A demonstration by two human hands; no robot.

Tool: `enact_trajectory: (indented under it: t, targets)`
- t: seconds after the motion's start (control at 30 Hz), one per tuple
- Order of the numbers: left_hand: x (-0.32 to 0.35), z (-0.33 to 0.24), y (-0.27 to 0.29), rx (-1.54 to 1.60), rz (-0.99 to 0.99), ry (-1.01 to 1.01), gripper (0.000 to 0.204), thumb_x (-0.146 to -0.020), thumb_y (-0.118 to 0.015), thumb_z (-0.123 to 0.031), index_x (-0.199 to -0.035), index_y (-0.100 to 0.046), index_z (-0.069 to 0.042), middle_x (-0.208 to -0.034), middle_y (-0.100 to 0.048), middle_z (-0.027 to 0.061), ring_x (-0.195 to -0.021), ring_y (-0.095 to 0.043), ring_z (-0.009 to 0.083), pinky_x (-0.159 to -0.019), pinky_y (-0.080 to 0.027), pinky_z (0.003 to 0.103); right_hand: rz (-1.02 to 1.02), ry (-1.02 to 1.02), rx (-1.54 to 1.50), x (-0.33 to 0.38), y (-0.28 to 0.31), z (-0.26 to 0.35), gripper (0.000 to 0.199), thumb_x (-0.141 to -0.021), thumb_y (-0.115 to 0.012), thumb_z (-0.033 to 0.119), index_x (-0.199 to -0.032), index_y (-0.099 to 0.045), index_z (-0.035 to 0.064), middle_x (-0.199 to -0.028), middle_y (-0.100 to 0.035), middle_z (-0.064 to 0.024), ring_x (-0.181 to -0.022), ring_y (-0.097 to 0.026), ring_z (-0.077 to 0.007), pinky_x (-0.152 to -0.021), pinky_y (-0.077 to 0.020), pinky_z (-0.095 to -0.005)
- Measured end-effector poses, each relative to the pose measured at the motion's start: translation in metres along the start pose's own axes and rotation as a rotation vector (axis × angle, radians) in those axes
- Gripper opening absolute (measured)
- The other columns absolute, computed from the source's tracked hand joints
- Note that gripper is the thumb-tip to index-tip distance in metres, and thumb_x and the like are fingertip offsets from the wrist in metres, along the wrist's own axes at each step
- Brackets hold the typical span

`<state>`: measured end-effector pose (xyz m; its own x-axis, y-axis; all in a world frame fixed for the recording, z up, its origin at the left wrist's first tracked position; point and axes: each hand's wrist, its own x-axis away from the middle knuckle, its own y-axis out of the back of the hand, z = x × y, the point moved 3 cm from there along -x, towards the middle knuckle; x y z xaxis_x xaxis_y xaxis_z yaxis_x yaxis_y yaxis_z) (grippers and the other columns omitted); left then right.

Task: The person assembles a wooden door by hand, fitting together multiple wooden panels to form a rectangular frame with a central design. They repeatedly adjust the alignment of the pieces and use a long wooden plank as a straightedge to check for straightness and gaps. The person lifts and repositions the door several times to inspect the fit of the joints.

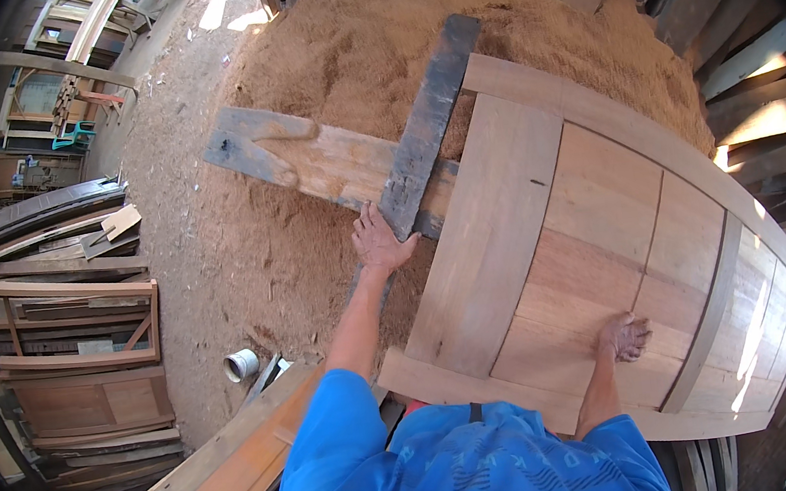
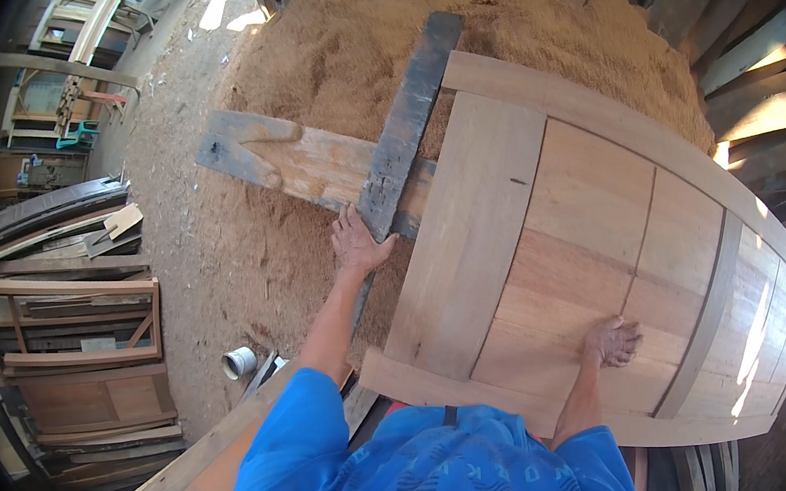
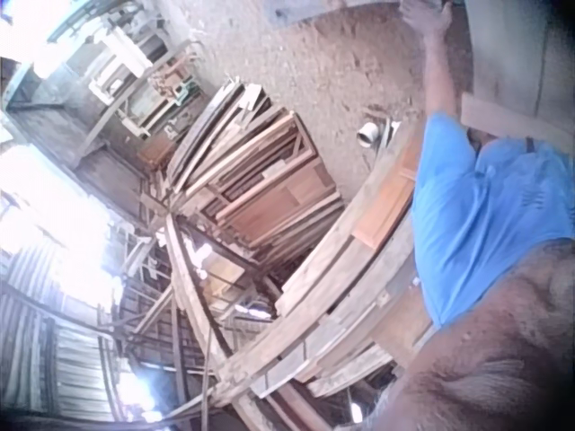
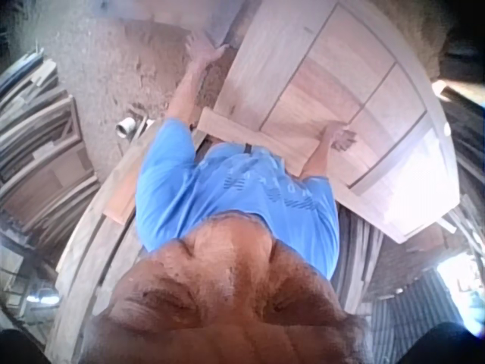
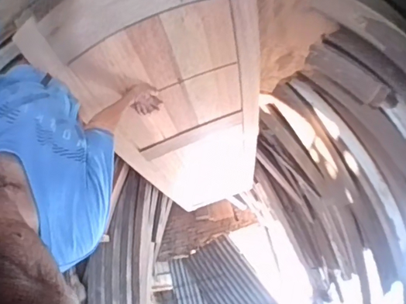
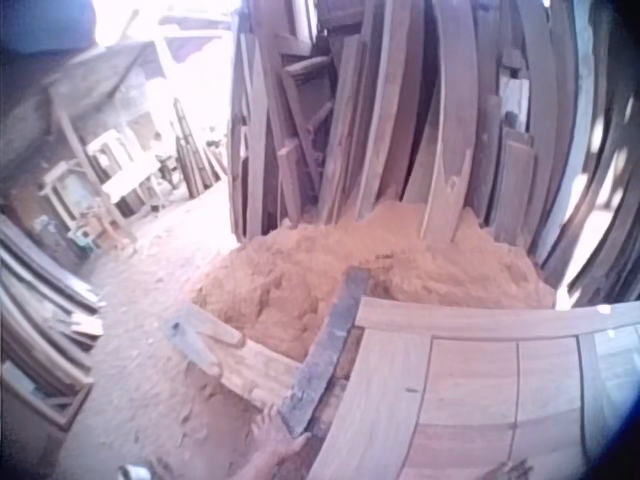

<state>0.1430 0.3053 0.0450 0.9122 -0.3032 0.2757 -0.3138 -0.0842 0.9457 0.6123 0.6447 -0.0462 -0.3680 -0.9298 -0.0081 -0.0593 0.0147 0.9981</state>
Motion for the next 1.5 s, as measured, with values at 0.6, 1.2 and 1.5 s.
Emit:
enact_trajectory:
  t: [0.6, 1.2, 1.5]
  targets:
    - [-0.003, 0.014, -0.009, 0.071, 0.023, -0.051, 0.110, -0.075, -0.072, -0.053, -0.148, -0.013, 0.005, -0.152, -0.022, 0.0276, -0.136, -0.029, 0.0464, -0.110, -0.028, 0.056, -0.005, 0.010, 0.004, 0.003, 0.007, 0.006, 0.064, -0.097, -0.037, 0.053, -0.153, -0.028, 0.0225, -0.159, -0.022, -0.0121, -0.138, -0.027, -0.0449, -0.106, -0.0273, -0.0593]
    - [0.475, 0.399, -0.136, 0.702, 0.039, 1.111, 0.065, -0.097, -0.035, -0.047, -0.116, -0.063, 0.008, -0.118, -0.061, 0.0336, -0.117, -0.056, 0.0469, -0.102, -0.041, 0.050, 0.391, 0.447, 0.218, 0.016, 0.026, 0.003, 0.075, -0.089, -0.050, 0.055, -0.148, -0.032, 0.0125, -0.155, -0.027, -0.0191, -0.136, -0.036, -0.0426, -0.108, -0.0303, -0.0597]
    - [0.531, 0.236, -0.212, 0.892, 0.511, 0.554, 0.038, -0.091, -0.055, -0.030, -0.101, -0.069, 0.004, -0.098, -0.071, 0.0209, -0.097, -0.067, 0.0356, -0.081, -0.051, 0.043, 0.407, 1.190, 0.065, 0.247, 0.120, 0.008, 0.070, -0.091, -0.055, 0.038, -0.144, -0.037, -0.0031, -0.154, -0.026, -0.0248, -0.139, -0.031, -0.0422, -0.114, -0.0265, -0.0513]
